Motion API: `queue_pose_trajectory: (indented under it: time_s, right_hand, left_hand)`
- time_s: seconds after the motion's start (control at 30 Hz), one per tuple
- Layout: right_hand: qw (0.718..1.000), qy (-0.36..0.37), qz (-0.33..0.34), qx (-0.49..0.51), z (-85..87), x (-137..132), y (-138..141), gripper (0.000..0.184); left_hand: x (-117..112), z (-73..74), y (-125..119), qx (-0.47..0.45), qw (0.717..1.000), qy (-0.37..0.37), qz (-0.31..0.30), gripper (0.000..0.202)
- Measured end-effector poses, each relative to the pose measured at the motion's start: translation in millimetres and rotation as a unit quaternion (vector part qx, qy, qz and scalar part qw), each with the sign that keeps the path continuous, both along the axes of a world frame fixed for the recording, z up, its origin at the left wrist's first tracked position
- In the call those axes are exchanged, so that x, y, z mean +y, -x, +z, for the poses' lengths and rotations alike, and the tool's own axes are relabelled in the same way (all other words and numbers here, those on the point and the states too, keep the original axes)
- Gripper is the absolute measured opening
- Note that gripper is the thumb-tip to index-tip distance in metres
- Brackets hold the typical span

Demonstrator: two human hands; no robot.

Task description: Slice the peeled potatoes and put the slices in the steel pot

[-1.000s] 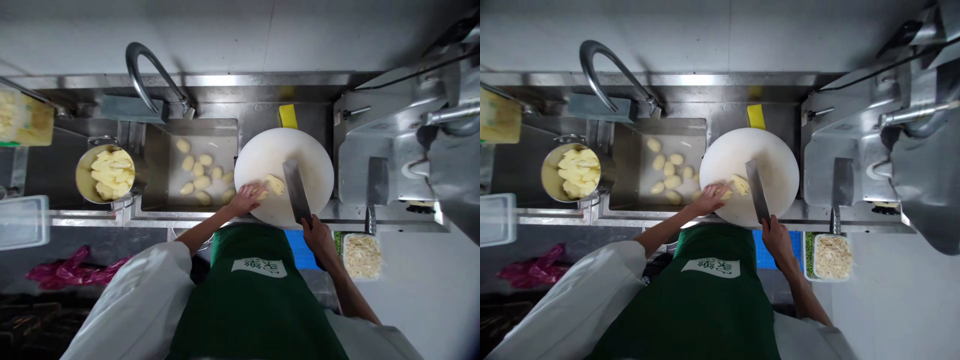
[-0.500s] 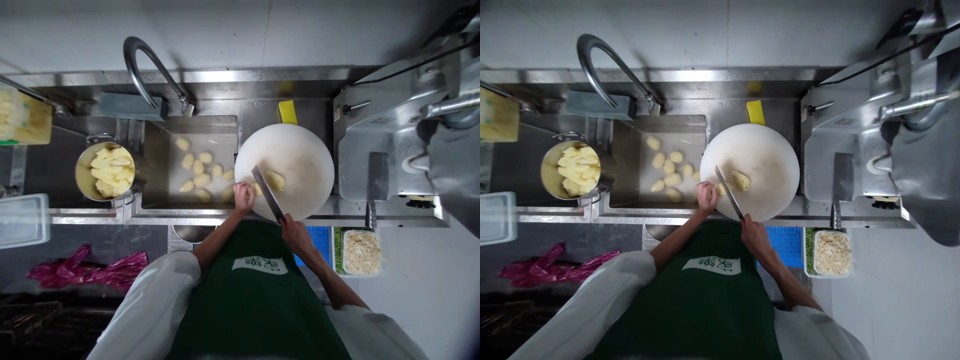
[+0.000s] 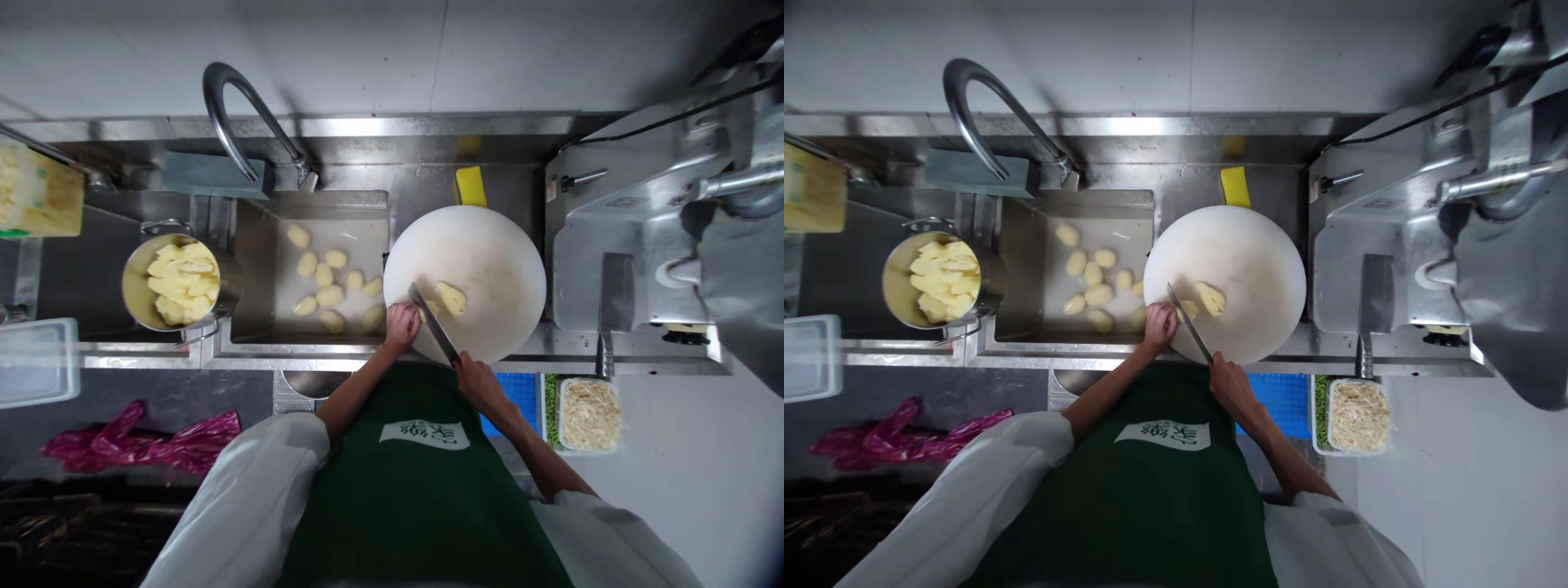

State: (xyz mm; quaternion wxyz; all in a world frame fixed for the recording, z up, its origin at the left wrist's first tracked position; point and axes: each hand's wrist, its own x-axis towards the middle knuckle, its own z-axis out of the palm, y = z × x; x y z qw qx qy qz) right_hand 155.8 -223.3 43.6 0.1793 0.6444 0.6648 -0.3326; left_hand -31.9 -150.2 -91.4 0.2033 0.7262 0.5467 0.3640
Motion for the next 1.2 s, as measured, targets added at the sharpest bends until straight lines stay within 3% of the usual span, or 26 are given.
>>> queue_pose_trajectory:
  time_s: [0.17,0.27,0.37,0.5,0.7,0.77,0.87,1.0,1.1,1.2]
  right_hand:
    - [0.995,-0.097,0.001,-0.012,27.9,-8.1,-30.5,0.023]
    - [0.982,-0.180,-0.034,-0.034,32.1,-15.1,-59.1,0.020]
    - [0.967,-0.227,-0.102,-0.053,24.2,-17.7,-93.7,0.020]
    - [0.962,-0.208,-0.178,0.006,2.6,-18.9,-133.5,0.021]
    - [0.954,-0.258,-0.147,-0.045,-23.9,-40.9,-155.5,0.023]
    - [0.941,-0.303,-0.125,-0.084,-24.7,-49.6,-156.7,0.022]
    - [0.925,-0.351,-0.078,-0.120,-19.8,-50.6,-153.4,0.025]
    - [0.929,-0.356,-0.007,-0.098,-11.3,-32.7,-147.1,0.025]
    - [0.930,-0.359,0.005,-0.078,-12.2,-34.3,-157.3,0.028]
    - [0.924,-0.373,-0.063,-0.059,-34.4,-46.9,-192.2,0.034]
  left_hand:
    - [2.2,11.4,6.8,-0.065,0.997,0.005,0.029,0.025]
    - [5.2,22.2,9.4,-0.091,0.995,0.025,0.042,0.030]
    - [16.1,31.3,1.7,-0.025,0.997,0.038,-0.064,0.050]
    - [49.8,35.1,-20.1,0.091,0.970,0.034,-0.222,0.065]
    - [94.1,43.7,-27.5,0.191,0.888,0.018,-0.417,0.062]
    - [93.9,56.5,-27.9,0.182,0.891,0.003,-0.416,0.056]
    - [81.1,81.4,-43.8,0.159,0.918,-0.024,-0.363,0.052]
    - [55.3,102.1,-84.6,0.176,0.869,-0.043,-0.461,0.063]
    - [49.4,92.2,-95.3,0.184,0.887,-0.021,-0.424,0.075]
    - [60.8,67.7,-70.9,0.209,0.899,-0.013,-0.384,0.074]
